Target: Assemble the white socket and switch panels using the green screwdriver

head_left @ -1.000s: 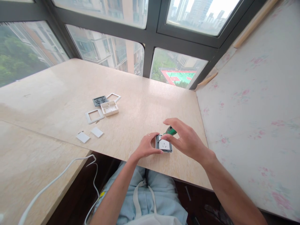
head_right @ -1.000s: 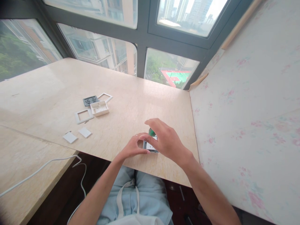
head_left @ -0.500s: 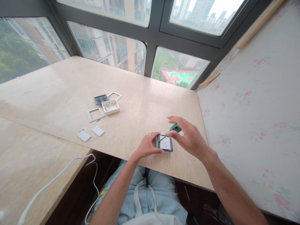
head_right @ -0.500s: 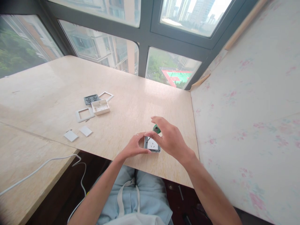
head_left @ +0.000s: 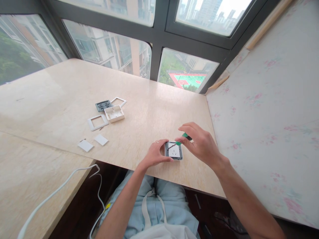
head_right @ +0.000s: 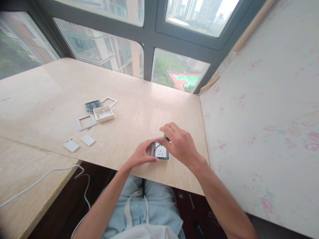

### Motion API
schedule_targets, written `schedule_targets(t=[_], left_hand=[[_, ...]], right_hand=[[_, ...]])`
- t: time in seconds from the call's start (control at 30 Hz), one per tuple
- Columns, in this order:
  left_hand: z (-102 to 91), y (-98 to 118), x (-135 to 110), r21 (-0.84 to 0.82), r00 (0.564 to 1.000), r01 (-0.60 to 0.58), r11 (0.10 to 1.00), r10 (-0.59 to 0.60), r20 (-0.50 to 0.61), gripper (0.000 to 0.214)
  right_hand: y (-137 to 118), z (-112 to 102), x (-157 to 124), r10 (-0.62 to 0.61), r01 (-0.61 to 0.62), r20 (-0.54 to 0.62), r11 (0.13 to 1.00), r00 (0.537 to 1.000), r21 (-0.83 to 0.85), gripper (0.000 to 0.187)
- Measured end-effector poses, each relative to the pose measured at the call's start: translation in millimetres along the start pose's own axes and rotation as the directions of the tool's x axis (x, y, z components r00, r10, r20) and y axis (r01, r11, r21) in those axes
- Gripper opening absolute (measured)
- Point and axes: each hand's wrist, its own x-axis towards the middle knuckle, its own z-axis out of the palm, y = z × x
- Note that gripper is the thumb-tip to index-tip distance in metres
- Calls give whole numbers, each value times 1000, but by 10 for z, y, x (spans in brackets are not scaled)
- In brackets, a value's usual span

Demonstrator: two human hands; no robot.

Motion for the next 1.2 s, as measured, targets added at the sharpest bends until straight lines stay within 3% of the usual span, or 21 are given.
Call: schedule_targets(t=[0.17, 0.27, 0.4, 0.47, 0.53, 0.73, 0.83, 0.9, 1.0, 1.07, 1.2], left_hand=[[5, -8, -2, 34, 1000, -8, 999, 9, -12, 85], [5, -1, 0, 26, 1000, 0, 1000, 0, -12, 86], [3, 8, -1, 23, 1000, -10, 1000, 10, -5, 84], [2, 13, -3, 23, 1000, -11, 1000, 11, -7, 82], [1, 17, -4, 21, 1000, -12, 1000, 12, -9, 80], [7, 20, -3, 24, 1000, -16, 1000, 17, -25, 85], [11, 15, -4, 32, 999, -19, 999, 20, -25, 84], [13, 14, -4, 35, 999, -27, 999, 28, -24, 83], [15, 19, -1, 34, 999, -23, 999, 24, -27, 83], [13, 27, -1, 34, 1000, -17, 999, 18, -26, 83], [9, 30, -6, 28, 1000, -19, 999, 20, -24, 82]], right_hand=[[-64, -78, -35, -84, 43, 161, 969, 983, 243, 38], [-96, -104, -43, -100, 22, 228, 946, 969, 322, 38], [-82, -31, -12, 9, -19, 107, 995, 994, 101, 21], [-75, 15, 6, 41, -40, 40, 999, 998, -32, 25], [-81, 32, 17, 58, -56, 49, 997, 997, -44, 28], [-106, -45, -32, -14, -48, 209, 956, 978, 290, 41], [-97, -52, -55, -20, -70, 238, 929, 971, 363, 47], [-87, -32, -49, 7, -56, 173, 958, 985, 282, 39], [-69, 5, -19, 19, -19, -1, 1000, 1000, -23, 22], [-63, 16, -3, 6, -10, -28, 988, 1000, -155, 24], [-86, -17, -5, 0, 0, 63, 1000, 998, 1, 26]])
